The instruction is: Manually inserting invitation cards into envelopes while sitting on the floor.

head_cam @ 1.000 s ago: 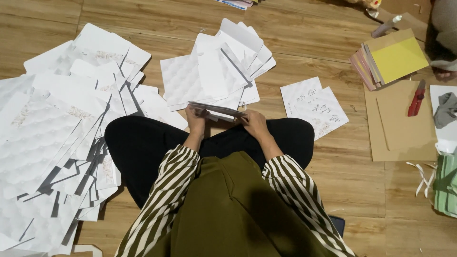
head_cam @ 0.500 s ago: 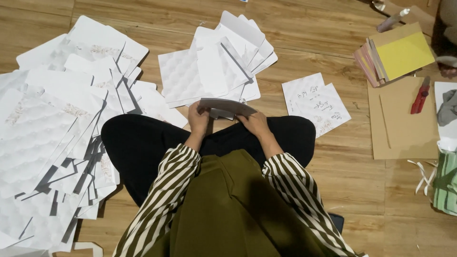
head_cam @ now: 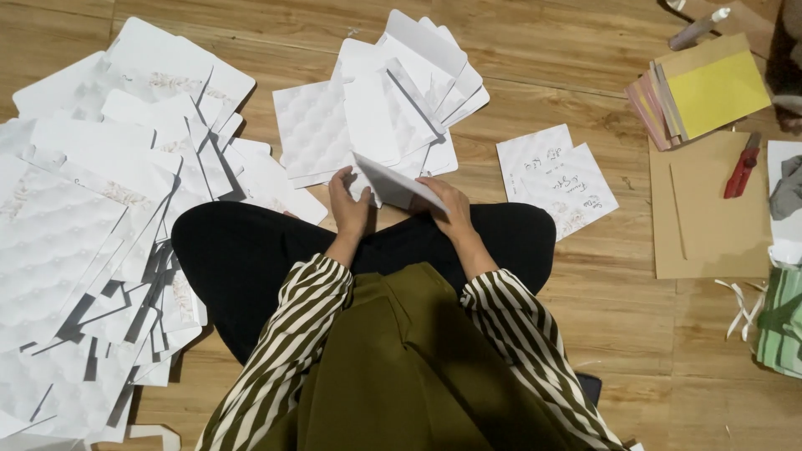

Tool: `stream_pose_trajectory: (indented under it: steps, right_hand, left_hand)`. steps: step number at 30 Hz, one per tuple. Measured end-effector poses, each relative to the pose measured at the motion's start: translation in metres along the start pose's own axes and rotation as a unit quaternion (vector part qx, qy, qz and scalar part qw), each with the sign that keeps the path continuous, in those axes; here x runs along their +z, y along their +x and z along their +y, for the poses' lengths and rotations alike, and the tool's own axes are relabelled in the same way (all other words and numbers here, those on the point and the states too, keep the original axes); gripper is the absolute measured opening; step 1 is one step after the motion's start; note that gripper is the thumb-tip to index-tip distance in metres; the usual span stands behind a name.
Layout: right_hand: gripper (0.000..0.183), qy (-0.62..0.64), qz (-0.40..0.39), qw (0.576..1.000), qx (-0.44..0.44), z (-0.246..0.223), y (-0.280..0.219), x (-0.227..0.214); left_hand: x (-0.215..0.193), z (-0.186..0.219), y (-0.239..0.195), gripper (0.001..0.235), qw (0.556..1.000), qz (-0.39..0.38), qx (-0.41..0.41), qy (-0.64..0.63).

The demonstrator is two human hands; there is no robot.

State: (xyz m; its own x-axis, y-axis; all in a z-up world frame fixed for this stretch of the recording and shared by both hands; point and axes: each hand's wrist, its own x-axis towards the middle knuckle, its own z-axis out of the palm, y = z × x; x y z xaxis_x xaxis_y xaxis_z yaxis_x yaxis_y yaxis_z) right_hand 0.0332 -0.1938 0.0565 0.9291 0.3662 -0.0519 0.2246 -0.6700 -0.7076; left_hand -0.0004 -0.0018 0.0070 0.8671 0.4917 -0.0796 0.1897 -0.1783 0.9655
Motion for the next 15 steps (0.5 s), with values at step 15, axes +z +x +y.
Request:
stream_pose_trajectory:
  steps: [15]
  right_hand:
    - [0.036,-0.062,0.071,0.993,0.069,0.007,0.016,0.008]
  left_hand:
    - [0.000,0.016,0.018,0.035,0.993,-0.054,-0.018,0.100]
